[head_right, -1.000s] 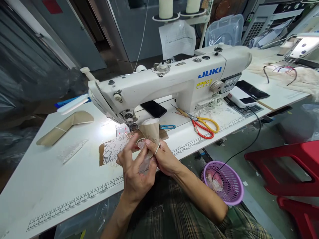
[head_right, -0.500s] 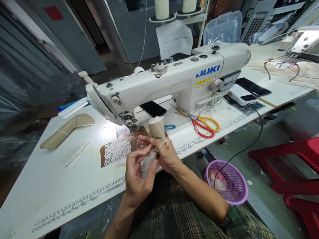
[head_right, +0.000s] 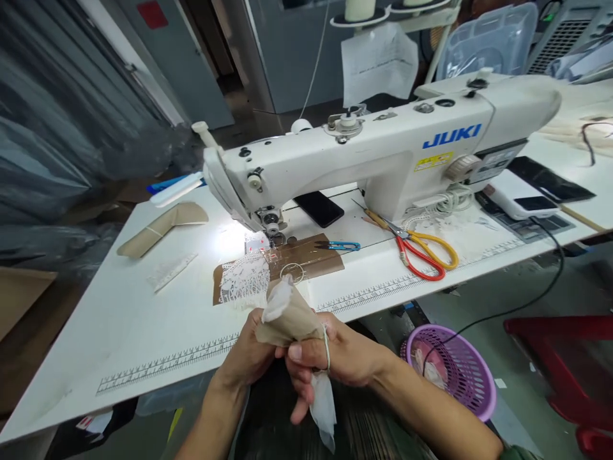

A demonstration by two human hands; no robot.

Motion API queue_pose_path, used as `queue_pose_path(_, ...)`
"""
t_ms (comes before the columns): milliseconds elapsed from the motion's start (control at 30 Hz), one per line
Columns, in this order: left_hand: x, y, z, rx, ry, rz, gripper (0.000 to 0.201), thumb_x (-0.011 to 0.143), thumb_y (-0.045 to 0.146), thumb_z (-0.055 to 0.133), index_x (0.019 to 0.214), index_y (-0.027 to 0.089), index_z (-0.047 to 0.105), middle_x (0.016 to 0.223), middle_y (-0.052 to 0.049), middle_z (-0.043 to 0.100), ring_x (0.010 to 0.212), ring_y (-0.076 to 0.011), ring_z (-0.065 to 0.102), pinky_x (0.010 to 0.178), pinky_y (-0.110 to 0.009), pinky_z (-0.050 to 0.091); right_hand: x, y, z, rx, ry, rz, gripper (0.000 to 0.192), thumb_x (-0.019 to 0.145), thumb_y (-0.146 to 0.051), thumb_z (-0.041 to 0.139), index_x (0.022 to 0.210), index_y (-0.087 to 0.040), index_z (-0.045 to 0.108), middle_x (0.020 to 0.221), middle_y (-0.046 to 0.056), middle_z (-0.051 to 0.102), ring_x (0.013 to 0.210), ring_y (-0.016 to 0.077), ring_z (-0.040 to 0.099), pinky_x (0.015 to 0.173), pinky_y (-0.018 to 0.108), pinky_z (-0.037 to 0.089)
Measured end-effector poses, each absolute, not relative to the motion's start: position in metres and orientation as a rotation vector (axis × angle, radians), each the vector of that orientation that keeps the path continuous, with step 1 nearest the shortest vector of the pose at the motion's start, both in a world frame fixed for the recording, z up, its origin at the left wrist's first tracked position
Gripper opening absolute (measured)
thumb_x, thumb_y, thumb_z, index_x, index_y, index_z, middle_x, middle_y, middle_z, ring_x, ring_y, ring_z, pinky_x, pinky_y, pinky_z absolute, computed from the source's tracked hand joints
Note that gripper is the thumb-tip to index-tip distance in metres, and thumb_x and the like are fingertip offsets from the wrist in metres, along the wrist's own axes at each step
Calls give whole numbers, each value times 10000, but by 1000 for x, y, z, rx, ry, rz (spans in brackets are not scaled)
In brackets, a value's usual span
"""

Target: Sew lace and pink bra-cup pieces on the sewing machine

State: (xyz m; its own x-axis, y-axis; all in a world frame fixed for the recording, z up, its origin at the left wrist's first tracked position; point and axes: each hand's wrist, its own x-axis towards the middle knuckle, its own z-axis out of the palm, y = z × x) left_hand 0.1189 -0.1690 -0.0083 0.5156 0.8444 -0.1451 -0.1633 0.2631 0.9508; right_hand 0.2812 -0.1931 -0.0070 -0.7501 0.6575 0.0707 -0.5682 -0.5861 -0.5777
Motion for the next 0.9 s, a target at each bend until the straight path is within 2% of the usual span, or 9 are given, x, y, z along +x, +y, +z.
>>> queue_pose_path(200,114,-167,9,1011,804,990,357,752,401,725,573,167,525,627,-20,526,617,-135,511,602,-274,435,279,-191,-6,-517,-973,2116,299,883,-426,632,853,-140,552,615,-27,520,521,95,564,568,303,598)
queue_pose_path(333,99,-169,21,1067,882,1076,442,874,453,401,509,223,306,475,31,288,433,-111,309,458,-268,338,288,-181,-6,-1047,-1160,1279,208,849,-370,673,802,-186,588,738,30,614,730,176,647,695,312,568)
queue_pose_path(400,90,-170,21,1272,965,999,424,868,394,424,488,223,348,441,23,313,423,-120,345,455,-270,325,293,-179,0,-1196,-1207,1077,206,818,-368,703,807,-202,581,706,15,609,651,161,625,606,274,530)
queue_pose_path(500,78,-169,21,1634,1235,939,289,836,300,536,570,188,559,548,-21,527,546,-148,517,531,-268,388,296,-179,19,-1273,-1294,1562,257,826,-410,686,802,-202,537,541,-46,493,417,94,458,395,206,382)
queue_pose_path(600,73,-163,23,1672,1199,764,244,868,402,591,872,181,692,591,-1,588,546,-146,564,528,-250,426,290,-178,39,-1121,-1275,2002,325,784,-417,736,794,-187,507,531,-70,459,394,56,412,367,155,335)
queue_pose_path(667,77,-160,24,1501,941,694,459,773,539,710,1044,169,689,679,-31,654,612,-171,626,571,-270,491,283,-175,47,-996,-1286,2076,369,799,-488,712,813,-168,530,563,-47,518,400,51,445,364,139,343)
queue_pose_path(767,91,-159,25,1281,685,763,763,613,678,773,1152,149,667,917,-118,704,746,-218,680,672,-321,557,272,-168,44,-927,-1244,2168,529,871,-670,514,851,-143,557,608,23,615,375,71,492,334,142,353)
queue_pose_path(833,101,-160,24,1167,640,769,801,628,690,757,1214,157,639,955,-129,704,650,-194,674,574,-300,551,265,-165,34,-936,-1186,2210,593,858,-731,465,865,-143,550,626,45,644,359,82,512,331,147,370)
queue_pose_path(900,106,-159,24,1109,639,748,723,688,639,750,1217,159,639,885,-117,708,549,-167,646,480,-268,517,259,-166,22,-945,-1145,2239,627,823,-761,488,867,-139,552,617,47,647,354,95,532,336,152,383)
